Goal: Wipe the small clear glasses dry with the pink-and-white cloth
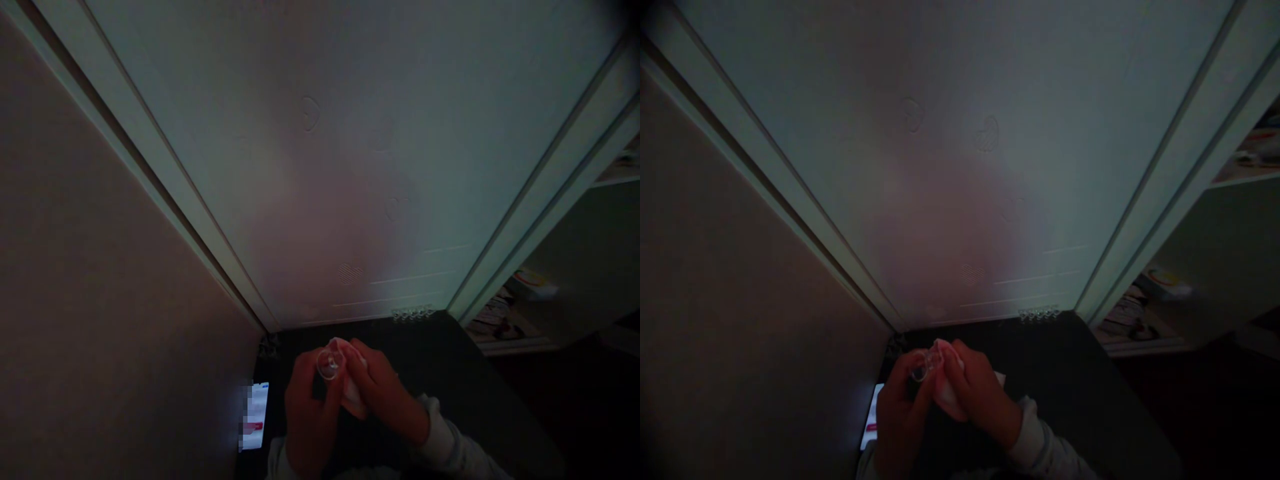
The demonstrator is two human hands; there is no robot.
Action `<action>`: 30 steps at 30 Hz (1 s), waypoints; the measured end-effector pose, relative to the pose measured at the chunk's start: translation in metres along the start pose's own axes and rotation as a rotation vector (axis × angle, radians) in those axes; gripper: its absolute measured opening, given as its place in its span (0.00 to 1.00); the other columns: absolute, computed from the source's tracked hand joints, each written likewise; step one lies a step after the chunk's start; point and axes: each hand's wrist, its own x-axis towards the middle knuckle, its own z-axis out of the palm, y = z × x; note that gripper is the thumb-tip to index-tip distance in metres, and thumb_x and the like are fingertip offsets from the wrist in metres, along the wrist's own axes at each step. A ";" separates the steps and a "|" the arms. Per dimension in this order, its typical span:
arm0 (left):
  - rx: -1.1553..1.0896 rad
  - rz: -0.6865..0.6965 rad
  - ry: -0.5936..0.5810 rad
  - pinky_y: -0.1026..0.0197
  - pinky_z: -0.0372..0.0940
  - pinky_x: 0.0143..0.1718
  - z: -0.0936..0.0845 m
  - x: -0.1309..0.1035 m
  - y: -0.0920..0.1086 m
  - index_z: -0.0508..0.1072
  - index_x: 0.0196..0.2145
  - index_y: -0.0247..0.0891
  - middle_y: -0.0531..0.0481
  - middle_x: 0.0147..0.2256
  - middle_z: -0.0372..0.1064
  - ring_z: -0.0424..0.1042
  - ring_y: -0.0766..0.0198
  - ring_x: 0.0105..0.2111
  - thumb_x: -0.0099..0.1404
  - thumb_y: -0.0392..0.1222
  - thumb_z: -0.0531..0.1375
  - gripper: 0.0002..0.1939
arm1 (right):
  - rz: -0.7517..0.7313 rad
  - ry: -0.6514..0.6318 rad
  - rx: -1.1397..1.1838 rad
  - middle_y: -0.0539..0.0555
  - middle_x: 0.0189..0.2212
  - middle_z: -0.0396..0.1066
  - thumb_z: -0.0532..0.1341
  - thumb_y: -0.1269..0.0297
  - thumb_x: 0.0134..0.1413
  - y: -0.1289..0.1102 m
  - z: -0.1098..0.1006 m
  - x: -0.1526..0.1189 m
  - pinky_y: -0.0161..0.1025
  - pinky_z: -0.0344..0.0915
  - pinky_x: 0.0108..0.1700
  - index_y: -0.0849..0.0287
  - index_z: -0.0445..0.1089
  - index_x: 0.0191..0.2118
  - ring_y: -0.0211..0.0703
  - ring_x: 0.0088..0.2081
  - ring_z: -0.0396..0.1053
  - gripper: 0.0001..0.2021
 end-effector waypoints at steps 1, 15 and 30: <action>0.017 0.014 0.004 0.60 0.67 0.37 0.000 0.000 -0.001 0.73 0.36 0.40 0.47 0.35 0.73 0.73 0.58 0.36 0.60 0.40 0.59 0.06 | -0.002 0.006 -0.010 0.48 0.22 0.63 0.45 0.55 0.63 0.000 0.000 0.001 0.35 0.56 0.28 0.58 0.63 0.28 0.38 0.24 0.62 0.19; 0.206 0.268 0.019 0.58 0.67 0.35 -0.002 -0.001 -0.005 0.74 0.41 0.40 0.47 0.33 0.73 0.71 0.57 0.35 0.59 0.38 0.61 0.11 | -0.022 0.007 -0.115 0.47 0.20 0.63 0.45 0.54 0.64 0.012 0.001 0.003 0.35 0.56 0.28 0.57 0.62 0.26 0.37 0.23 0.62 0.19; -0.478 -0.465 0.073 0.62 0.68 0.38 -0.002 0.002 -0.011 0.73 0.46 0.35 0.46 0.36 0.77 0.74 0.60 0.36 0.58 0.49 0.61 0.21 | 0.068 -0.192 0.239 0.47 0.22 0.62 0.48 0.49 0.60 0.007 -0.012 -0.005 0.33 0.59 0.27 0.59 0.66 0.28 0.36 0.24 0.60 0.21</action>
